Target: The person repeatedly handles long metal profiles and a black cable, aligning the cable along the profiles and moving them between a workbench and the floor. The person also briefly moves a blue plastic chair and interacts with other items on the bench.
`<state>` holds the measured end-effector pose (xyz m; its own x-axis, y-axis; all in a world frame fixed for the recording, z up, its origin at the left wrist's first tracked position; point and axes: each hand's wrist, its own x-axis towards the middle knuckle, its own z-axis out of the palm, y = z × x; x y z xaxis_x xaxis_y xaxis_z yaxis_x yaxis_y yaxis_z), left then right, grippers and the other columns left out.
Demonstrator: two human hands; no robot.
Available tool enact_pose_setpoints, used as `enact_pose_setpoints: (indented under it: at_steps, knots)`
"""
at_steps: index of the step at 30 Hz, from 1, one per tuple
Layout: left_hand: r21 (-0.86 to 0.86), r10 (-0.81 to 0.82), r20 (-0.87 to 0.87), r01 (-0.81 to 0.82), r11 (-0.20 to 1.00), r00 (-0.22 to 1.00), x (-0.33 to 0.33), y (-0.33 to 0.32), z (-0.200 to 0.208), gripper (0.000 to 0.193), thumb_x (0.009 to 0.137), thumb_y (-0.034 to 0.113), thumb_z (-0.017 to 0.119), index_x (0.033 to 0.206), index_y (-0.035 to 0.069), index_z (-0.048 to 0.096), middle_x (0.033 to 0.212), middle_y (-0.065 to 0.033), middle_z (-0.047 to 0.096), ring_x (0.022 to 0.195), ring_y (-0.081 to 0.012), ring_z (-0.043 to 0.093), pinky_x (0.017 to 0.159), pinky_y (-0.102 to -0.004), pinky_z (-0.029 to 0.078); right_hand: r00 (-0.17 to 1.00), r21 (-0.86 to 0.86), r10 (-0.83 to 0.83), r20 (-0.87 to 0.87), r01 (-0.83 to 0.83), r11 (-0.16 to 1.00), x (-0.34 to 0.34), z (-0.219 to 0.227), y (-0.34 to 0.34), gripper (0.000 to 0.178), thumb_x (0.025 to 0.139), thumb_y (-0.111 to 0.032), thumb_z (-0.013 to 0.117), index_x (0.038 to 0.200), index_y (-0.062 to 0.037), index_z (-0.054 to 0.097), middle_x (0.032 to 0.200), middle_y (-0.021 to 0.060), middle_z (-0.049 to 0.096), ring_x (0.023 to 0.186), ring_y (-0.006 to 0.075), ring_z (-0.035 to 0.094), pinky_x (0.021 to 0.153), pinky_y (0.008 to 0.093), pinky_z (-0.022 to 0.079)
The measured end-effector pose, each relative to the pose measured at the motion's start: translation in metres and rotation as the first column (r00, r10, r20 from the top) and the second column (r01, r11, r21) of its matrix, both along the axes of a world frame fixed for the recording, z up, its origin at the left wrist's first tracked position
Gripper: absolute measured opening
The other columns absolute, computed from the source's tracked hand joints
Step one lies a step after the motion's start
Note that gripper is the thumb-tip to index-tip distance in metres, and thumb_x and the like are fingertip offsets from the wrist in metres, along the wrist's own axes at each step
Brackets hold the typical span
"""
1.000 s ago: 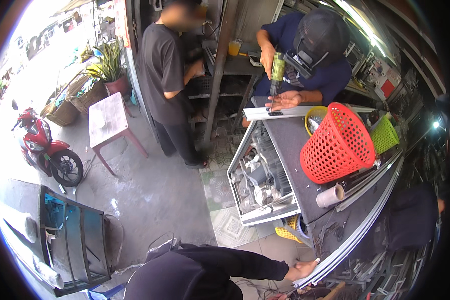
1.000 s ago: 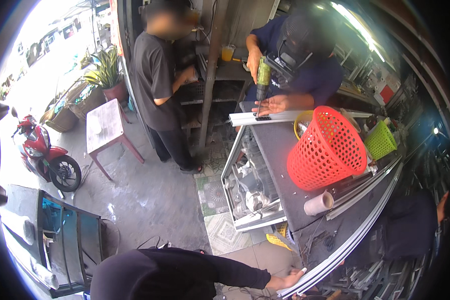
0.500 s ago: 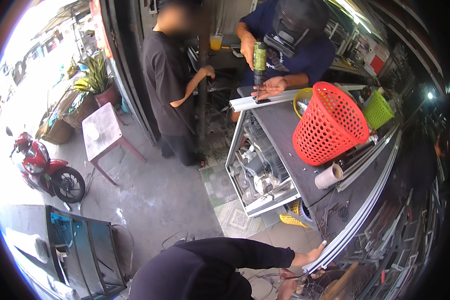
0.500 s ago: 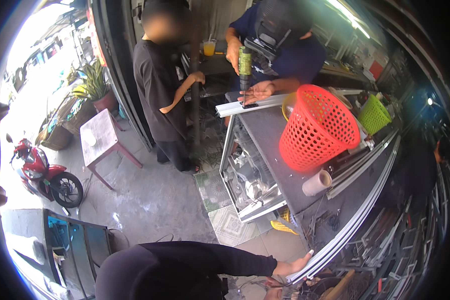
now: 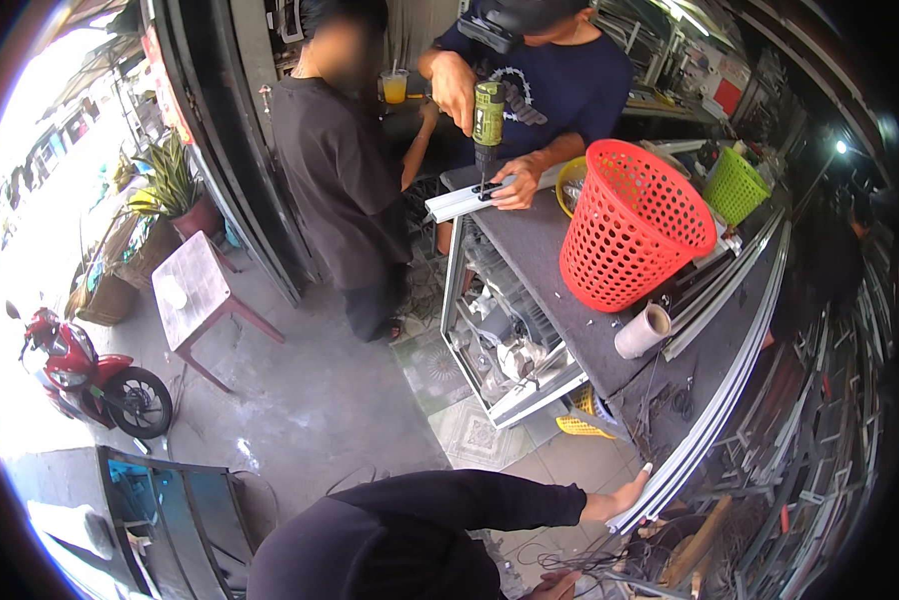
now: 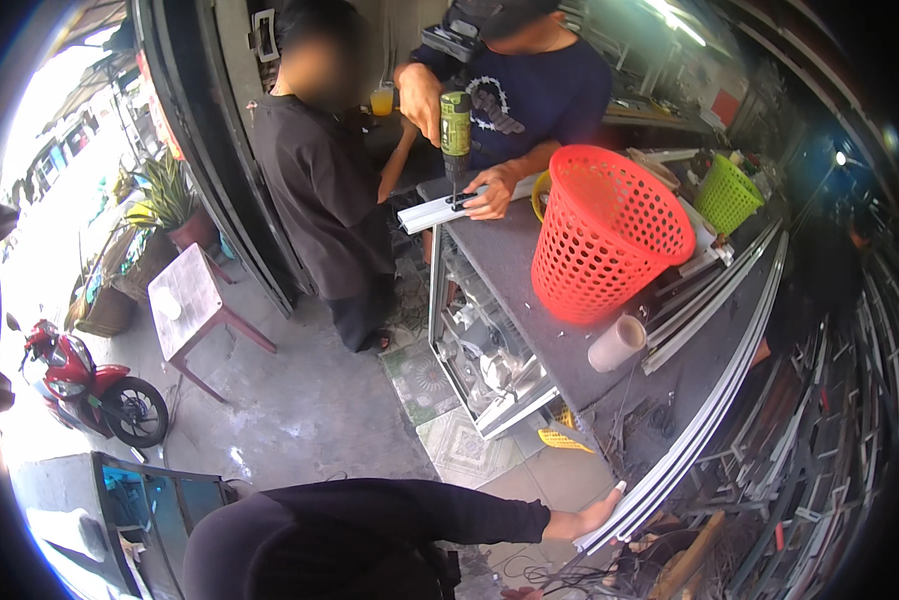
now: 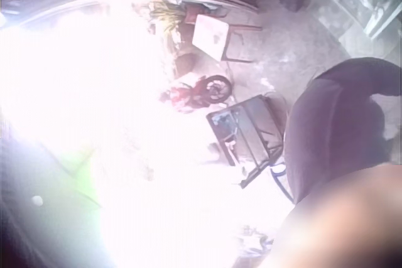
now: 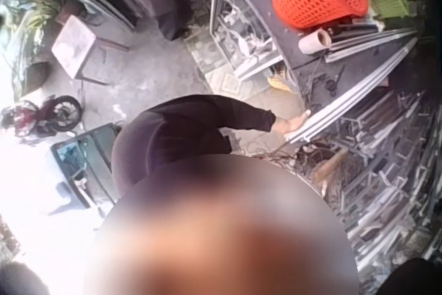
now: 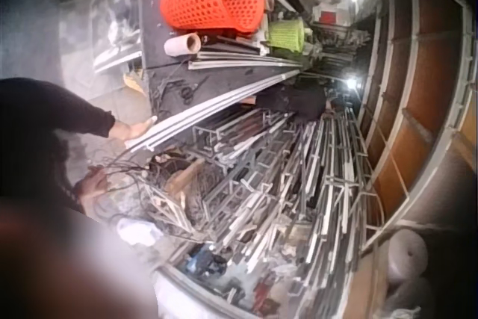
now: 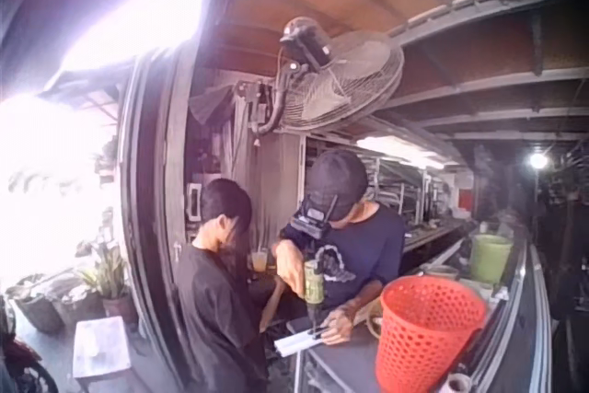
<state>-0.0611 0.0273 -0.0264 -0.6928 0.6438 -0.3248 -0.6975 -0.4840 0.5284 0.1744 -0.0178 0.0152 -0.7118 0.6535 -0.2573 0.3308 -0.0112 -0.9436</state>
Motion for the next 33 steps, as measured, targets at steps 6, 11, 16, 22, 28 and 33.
enact_pose_setpoints:
  at_steps: [6, 11, 16, 22, 28, 33]
  knots:
    - [-0.015, -0.010, 0.038, 0.011, 1.000, 0.999, 0.002, -0.007, 0.007, 0.080, 0.091, 0.063, 0.015, 0.095, -0.004, 0.059, 0.067, -0.0152, 0.063, 0.049, -0.0215, 0.059, 0.048, -0.0322, 0.050, 0.952, 0.037, -0.151, -0.265, 0.167, 0.985, -0.078, 0.024, -0.022, 0.045, 0.097, -0.032, 0.044, 0.079, 0.0063, 0.059, 0.070, 0.0119, 0.062, 0.053, 0.0126, 0.051, 0.047, 0.0255, 0.035]
    - [-0.115, -0.064, 0.086, 0.074, 0.991, 0.994, -0.005, -0.010, 0.005, 0.088, 0.087, 0.069, 0.012, 0.104, -0.003, 0.059, 0.072, -0.0168, 0.064, 0.053, -0.0228, 0.061, 0.047, -0.0324, 0.052, 0.981, -0.076, -0.008, -0.193, -0.007, 0.997, -0.100, 0.013, 0.025, 0.043, 0.097, -0.032, 0.045, 0.086, 0.0050, 0.062, 0.075, 0.0098, 0.065, 0.057, 0.0113, 0.052, 0.052, 0.0241, 0.036]
    - [-0.134, -0.156, -0.058, 0.147, 0.980, 0.986, -0.009, -0.012, -0.006, 0.090, 0.087, 0.069, 0.003, 0.109, 0.001, 0.058, 0.077, -0.0148, 0.065, 0.059, -0.0208, 0.061, 0.050, -0.0300, 0.051, 0.809, 0.206, 0.484, -0.333, -0.438, 0.875, -0.081, -0.032, 0.073, 0.041, 0.096, -0.033, 0.045, 0.088, 0.0027, 0.063, 0.086, 0.0121, 0.066, 0.066, 0.0143, 0.057, 0.064, 0.0261, 0.044]
    - [-0.021, -0.224, -0.056, 0.223, 0.975, 0.973, -0.012, -0.013, -0.011, 0.091, 0.086, 0.069, 0.000, 0.116, 0.003, 0.056, 0.088, -0.0091, 0.064, 0.063, -0.0187, 0.058, 0.054, -0.0279, 0.049, 0.865, -0.133, 0.432, -0.255, -0.473, 0.871, -0.055, -0.032, 0.080, 0.026, 0.092, -0.018, 0.054, 0.085, 0.0057, 0.064, 0.081, 0.0128, 0.067, 0.058, 0.0120, 0.055, 0.055, 0.0257, 0.045]
    - [-0.100, -0.230, -0.124, 0.218, 0.971, 0.965, -0.011, -0.017, -0.013, 0.093, 0.085, 0.072, 0.003, 0.119, 0.003, 0.055, 0.088, -0.0081, 0.063, 0.068, -0.0185, 0.059, 0.065, -0.0304, 0.052, 0.982, -0.019, 0.034, -0.187, -0.038, 0.999, -0.034, 0.010, 0.015, 0.028, 0.091, -0.016, 0.053, 0.079, 0.0071, 0.064, 0.071, 0.0114, 0.067, 0.046, 0.0082, 0.050, 0.043, 0.0219, 0.039]
    - [-0.070, -0.216, -0.093, 0.210, 0.975, 0.972, -0.009, -0.019, -0.006, 0.091, 0.087, 0.068, 0.001, 0.117, 0.001, 0.055, 0.081, -0.0084, 0.061, 0.066, -0.0195, 0.057, 0.062, -0.0312, 0.050, 0.990, -0.067, -0.075, -0.118, 0.067, 0.996, -0.064, 0.036, 0.004, 0.029, 0.091, -0.016, 0.054, 0.084, 0.0108, 0.063, 0.072, 0.0135, 0.067, 0.051, 0.0106, 0.057, 0.044, 0.0222, 0.041]
